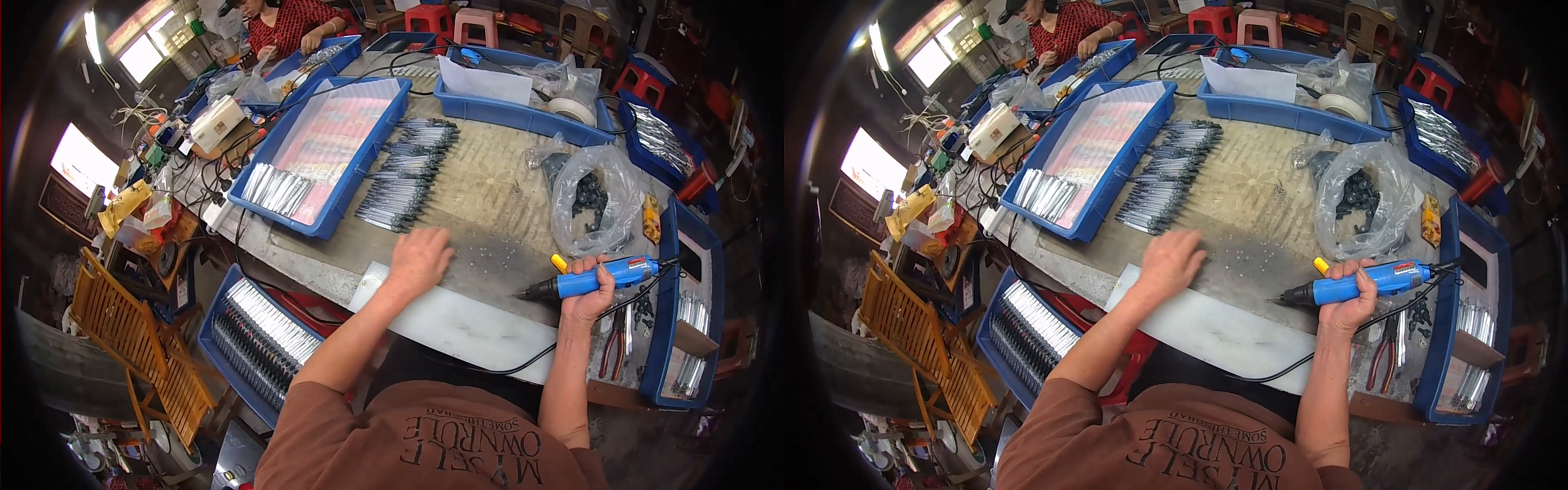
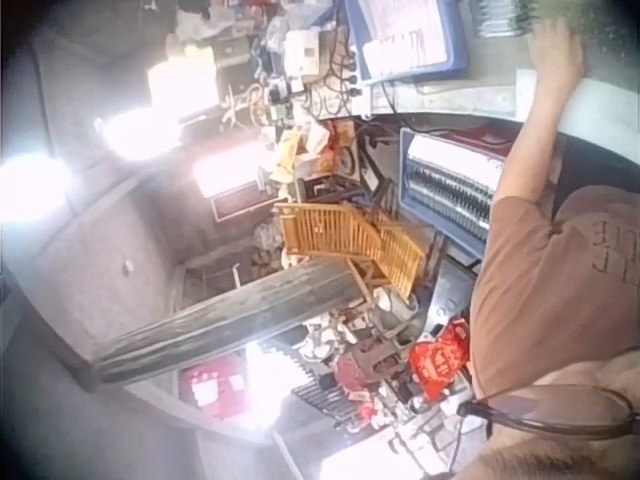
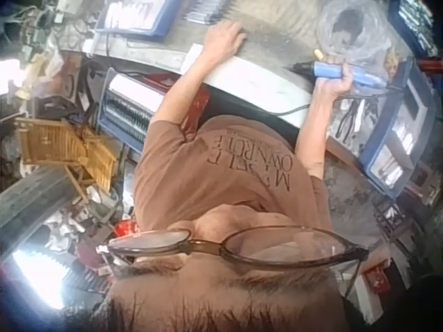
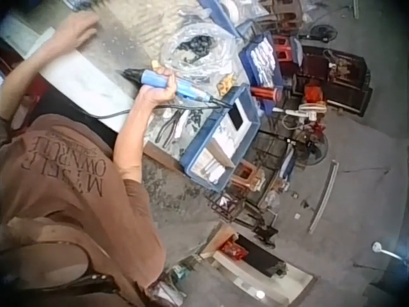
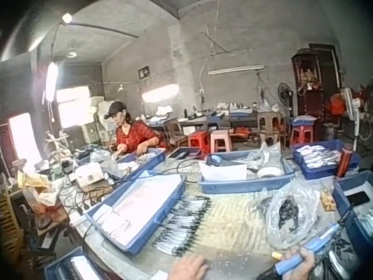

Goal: The person assembles small metal components on a workbench using an electric screwdriver.

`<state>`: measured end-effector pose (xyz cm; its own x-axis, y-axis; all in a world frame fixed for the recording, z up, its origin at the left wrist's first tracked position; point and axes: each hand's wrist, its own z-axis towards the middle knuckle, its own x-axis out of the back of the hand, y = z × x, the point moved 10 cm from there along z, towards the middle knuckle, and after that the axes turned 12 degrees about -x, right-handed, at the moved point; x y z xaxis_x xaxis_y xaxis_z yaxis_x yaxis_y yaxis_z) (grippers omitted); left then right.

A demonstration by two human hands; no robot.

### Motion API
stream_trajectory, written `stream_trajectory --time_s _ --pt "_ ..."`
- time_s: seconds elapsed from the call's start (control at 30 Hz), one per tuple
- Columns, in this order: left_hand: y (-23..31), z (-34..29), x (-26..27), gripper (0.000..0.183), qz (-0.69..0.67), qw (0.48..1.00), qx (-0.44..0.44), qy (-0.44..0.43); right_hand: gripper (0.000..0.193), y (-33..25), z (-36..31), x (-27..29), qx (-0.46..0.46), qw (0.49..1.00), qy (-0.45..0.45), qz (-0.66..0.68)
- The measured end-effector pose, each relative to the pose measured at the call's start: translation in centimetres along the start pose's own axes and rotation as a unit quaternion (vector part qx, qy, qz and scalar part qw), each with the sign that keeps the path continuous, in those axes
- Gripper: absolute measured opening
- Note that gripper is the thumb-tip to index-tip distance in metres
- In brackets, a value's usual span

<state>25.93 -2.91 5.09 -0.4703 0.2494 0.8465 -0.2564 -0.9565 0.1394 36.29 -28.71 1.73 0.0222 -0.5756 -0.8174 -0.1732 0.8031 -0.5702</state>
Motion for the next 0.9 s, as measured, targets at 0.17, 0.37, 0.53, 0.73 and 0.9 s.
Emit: stream_trajectory --time_s 0.17,0.37,0.53,0.73,0.9 --pt "-6.2 -3.1 2.9 0.020 0.034 0.994 0.083 0.059 0.022 0.2 0.0 -0.2 -0.006 1.000 -0.002 0.000" --pt "-9.5 -4.3 3.3 0.019 0.054 0.994 0.091 0.038 0.023 0.5 0.0 -0.1 -0.011 1.000 -0.004 -0.002" --pt "-9.7 -3.9 3.1 0.022 0.064 0.996 0.057 0.008 0.023 0.5 -0.1 0.0 -0.010 1.000 0.005 -0.006" --pt "-10.3 -3.2 2.8 0.025 0.036 0.997 0.056 -0.043 0.023 0.3 0.0 0.1 -0.005 1.000 0.002 -0.014" --pt "-10.5 -2.8 2.7 0.025 0.014 0.998 0.038 -0.054 0.025 0.4 0.1 0.3 -0.008 1.000 0.003 -0.006"
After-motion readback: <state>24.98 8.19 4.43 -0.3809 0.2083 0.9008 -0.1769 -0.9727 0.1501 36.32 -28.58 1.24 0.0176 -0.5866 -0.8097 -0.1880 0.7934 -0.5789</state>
